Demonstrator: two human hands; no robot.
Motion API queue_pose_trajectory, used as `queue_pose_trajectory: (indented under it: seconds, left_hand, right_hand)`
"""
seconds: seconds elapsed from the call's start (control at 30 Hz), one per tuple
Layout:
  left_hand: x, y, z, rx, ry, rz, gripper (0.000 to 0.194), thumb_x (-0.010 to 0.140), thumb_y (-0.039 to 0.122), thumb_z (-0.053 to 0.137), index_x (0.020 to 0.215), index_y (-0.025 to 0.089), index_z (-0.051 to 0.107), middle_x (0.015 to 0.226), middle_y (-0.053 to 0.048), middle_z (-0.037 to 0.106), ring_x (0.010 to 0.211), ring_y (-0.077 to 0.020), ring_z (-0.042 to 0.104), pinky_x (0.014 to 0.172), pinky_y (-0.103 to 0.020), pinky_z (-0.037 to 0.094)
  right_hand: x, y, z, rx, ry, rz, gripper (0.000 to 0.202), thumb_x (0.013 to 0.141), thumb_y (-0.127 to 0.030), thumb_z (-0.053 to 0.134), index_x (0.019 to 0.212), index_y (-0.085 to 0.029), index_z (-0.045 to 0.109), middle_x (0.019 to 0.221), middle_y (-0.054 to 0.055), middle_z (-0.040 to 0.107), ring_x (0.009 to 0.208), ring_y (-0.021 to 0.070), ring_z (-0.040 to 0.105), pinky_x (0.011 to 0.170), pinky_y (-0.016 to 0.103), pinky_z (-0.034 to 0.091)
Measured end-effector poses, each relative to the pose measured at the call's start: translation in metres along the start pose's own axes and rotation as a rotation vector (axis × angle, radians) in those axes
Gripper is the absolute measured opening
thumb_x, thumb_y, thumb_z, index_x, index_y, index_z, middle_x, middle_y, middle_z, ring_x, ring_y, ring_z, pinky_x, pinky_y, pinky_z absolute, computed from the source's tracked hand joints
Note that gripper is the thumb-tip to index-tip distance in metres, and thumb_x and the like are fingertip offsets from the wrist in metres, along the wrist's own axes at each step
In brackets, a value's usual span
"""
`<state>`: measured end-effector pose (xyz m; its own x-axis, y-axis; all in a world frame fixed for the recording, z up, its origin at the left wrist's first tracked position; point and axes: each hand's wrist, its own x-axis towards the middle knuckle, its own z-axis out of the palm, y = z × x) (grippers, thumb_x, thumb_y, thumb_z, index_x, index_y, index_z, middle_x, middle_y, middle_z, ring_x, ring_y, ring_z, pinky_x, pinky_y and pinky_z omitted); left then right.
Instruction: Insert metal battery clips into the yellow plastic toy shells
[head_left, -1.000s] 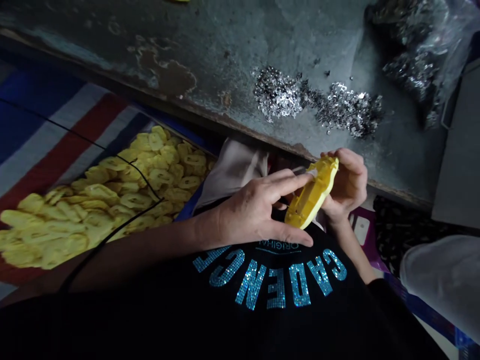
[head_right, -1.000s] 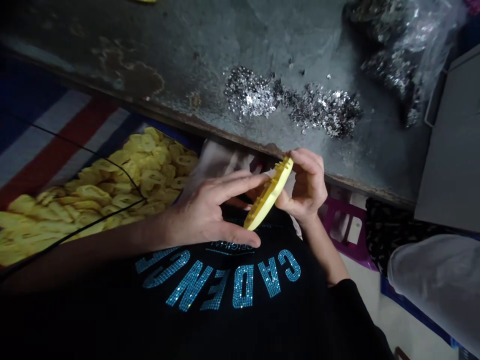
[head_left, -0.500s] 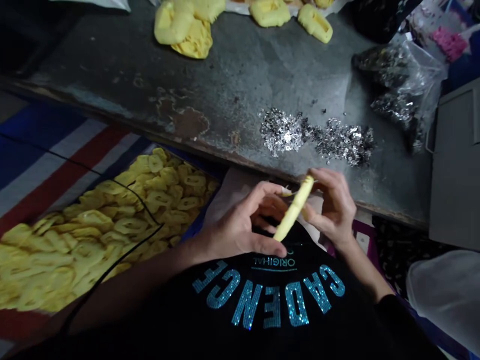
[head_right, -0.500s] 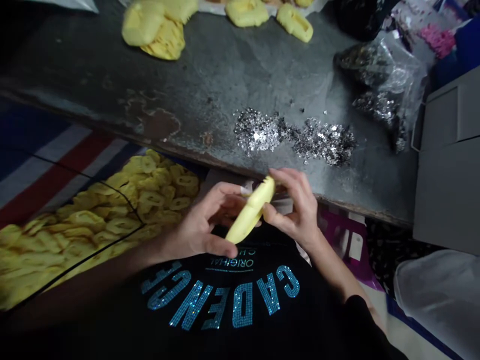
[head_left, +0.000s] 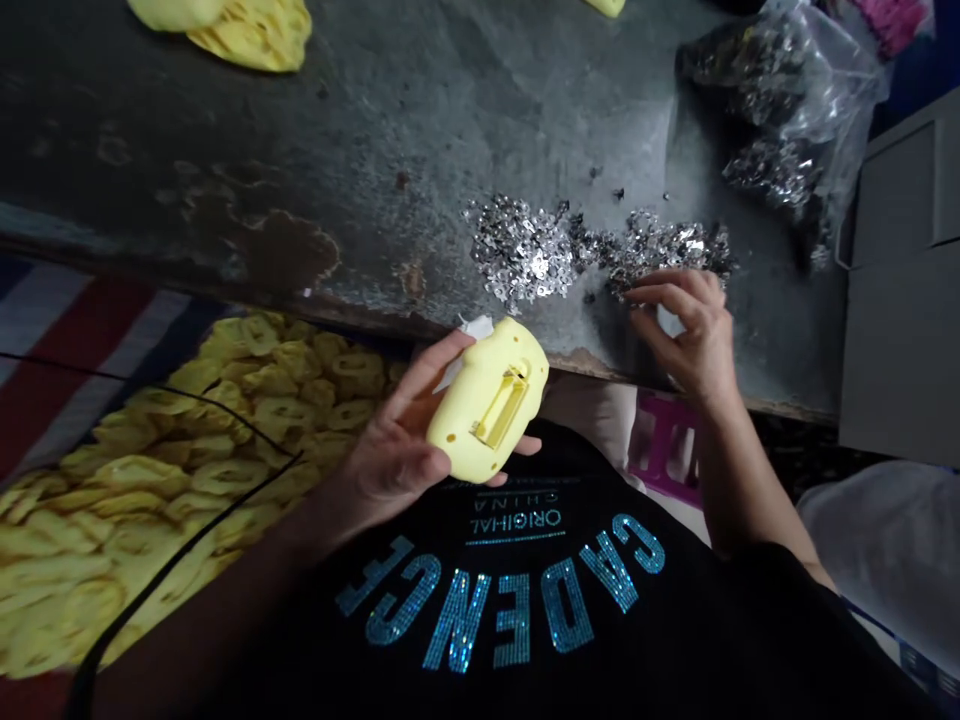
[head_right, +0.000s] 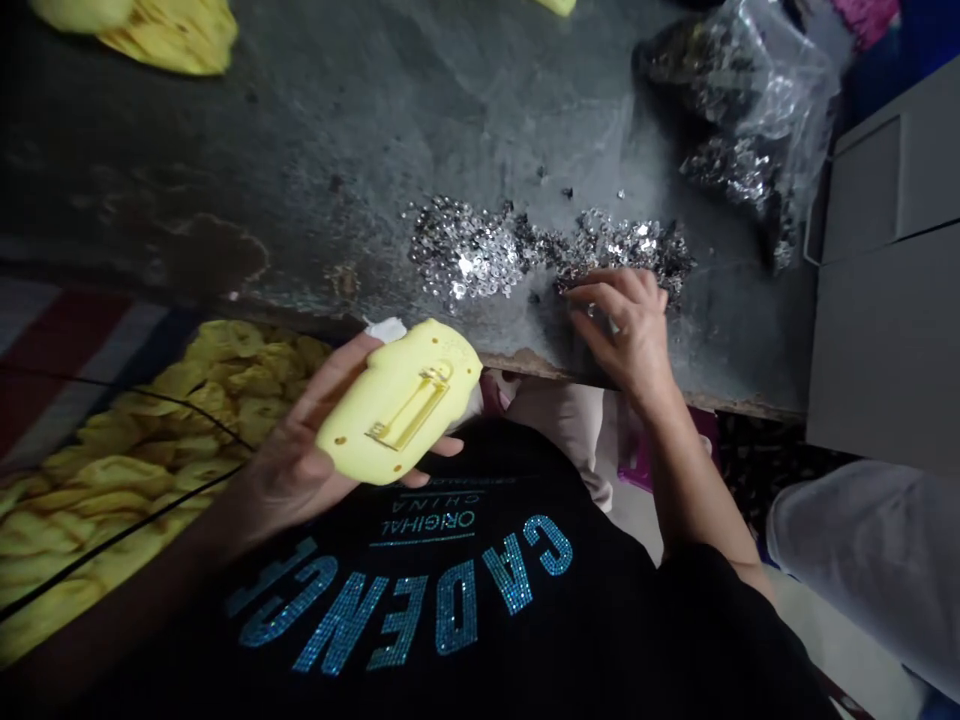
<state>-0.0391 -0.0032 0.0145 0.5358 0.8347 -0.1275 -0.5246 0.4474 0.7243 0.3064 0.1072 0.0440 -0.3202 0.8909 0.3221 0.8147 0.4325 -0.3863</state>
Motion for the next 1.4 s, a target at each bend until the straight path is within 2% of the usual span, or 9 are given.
queue_pose_trajectory:
  seconds: [0.07,0.13,0.27,0.43,0.6,0.77,1.07,1.2,1.4]
  left_hand:
    - [0.003,0.0,0.001,-0.007,-0.003,-0.005,0.083,0.101,0.054,0.084,0.173,0.06,0.045,0.174,-0.002,0.066,0.119,-0.0347,0.089,0.083,-0.034,0.077]
    - [0.007,-0.001,0.002,-0.002,0.007,-0.002,0.082,0.1,0.058,0.085,0.172,0.06,0.047,0.175,-0.002,0.065,0.116,-0.0344,0.089,0.083,-0.036,0.078]
    - [0.014,-0.005,0.007,0.025,0.056,0.043,0.084,0.094,0.068,0.089,0.169,0.059,0.053,0.163,0.001,0.075,0.108,-0.0318,0.091,0.081,-0.034,0.078]
    - [0.014,-0.006,0.012,0.031,0.096,0.067,0.081,0.097,0.073,0.083,0.17,0.057,0.052,0.163,0.003,0.075,0.108,-0.0295,0.091,0.082,-0.032,0.077]
    - [0.012,-0.008,0.011,0.032,0.086,0.081,0.083,0.099,0.067,0.082,0.173,0.054,0.048,0.163,-0.002,0.075,0.105,-0.03,0.091,0.077,-0.031,0.076]
    - [0.008,-0.01,0.011,0.027,0.069,0.078,0.076,0.104,0.066,0.074,0.175,0.054,0.047,0.165,-0.001,0.074,0.108,-0.0289,0.09,0.08,-0.032,0.076]
    - [0.003,-0.014,0.008,-0.017,0.05,0.109,0.069,0.103,0.058,0.078,0.169,0.056,0.057,0.168,-0.001,0.071,0.106,-0.0282,0.091,0.078,-0.034,0.077]
    - [0.002,-0.015,0.007,0.01,0.085,0.101,0.071,0.102,0.06,0.079,0.169,0.056,0.056,0.171,-0.004,0.068,0.103,-0.0276,0.091,0.075,-0.034,0.077]
    - [0.001,-0.016,0.006,0.106,0.134,0.074,0.075,0.104,0.076,0.069,0.173,0.058,0.047,0.171,0.0,0.068,0.103,-0.0289,0.089,0.072,-0.034,0.074]
  right_hand:
    - [-0.012,0.001,-0.004,0.024,0.095,0.053,0.008,0.106,-0.035,0.076,0.109,-0.031,0.083,0.119,0.004,0.086,0.115,0.0317,0.075,0.107,0.055,0.051]
    - [-0.019,0.002,-0.001,0.028,0.11,0.075,0.008,0.106,-0.038,0.076,0.106,-0.032,0.083,0.111,0.003,0.084,0.111,0.0313,0.074,0.105,0.055,0.052]
    - [-0.01,-0.004,0.02,-0.073,0.05,0.069,0.015,0.11,-0.04,0.07,0.11,-0.032,0.083,0.11,0.007,0.081,0.113,0.0349,0.069,0.103,0.06,0.051]
    - [0.014,-0.011,0.041,-0.148,-0.045,0.044,0.017,0.109,-0.041,0.069,0.118,-0.031,0.081,0.116,0.011,0.076,0.119,0.0411,0.064,0.106,0.07,0.049]
    - [0.015,-0.014,0.035,-0.082,-0.078,-0.016,0.018,0.11,-0.036,0.064,0.102,-0.028,0.079,0.102,0.008,0.072,0.11,0.0353,0.064,0.102,0.063,0.051]
    - [0.012,-0.017,0.028,-0.067,-0.072,-0.023,0.018,0.109,-0.036,0.064,0.111,-0.029,0.081,0.107,0.008,0.075,0.109,0.0337,0.063,0.102,0.059,0.05]
    - [0.032,-0.021,0.044,-0.093,-0.171,-0.083,0.022,0.112,-0.038,0.061,0.104,-0.028,0.079,0.103,0.009,0.074,0.111,0.0346,0.063,0.102,0.058,0.048]
    - [0.038,-0.014,0.04,-0.113,-0.132,-0.079,0.019,0.111,-0.035,0.061,0.105,-0.028,0.078,0.106,0.009,0.075,0.112,0.0357,0.064,0.105,0.061,0.047]
    - [0.021,-0.02,0.036,-0.137,-0.113,-0.059,0.021,0.113,-0.04,0.061,0.117,-0.031,0.08,0.106,0.006,0.078,0.107,0.0327,0.065,0.099,0.054,0.047]
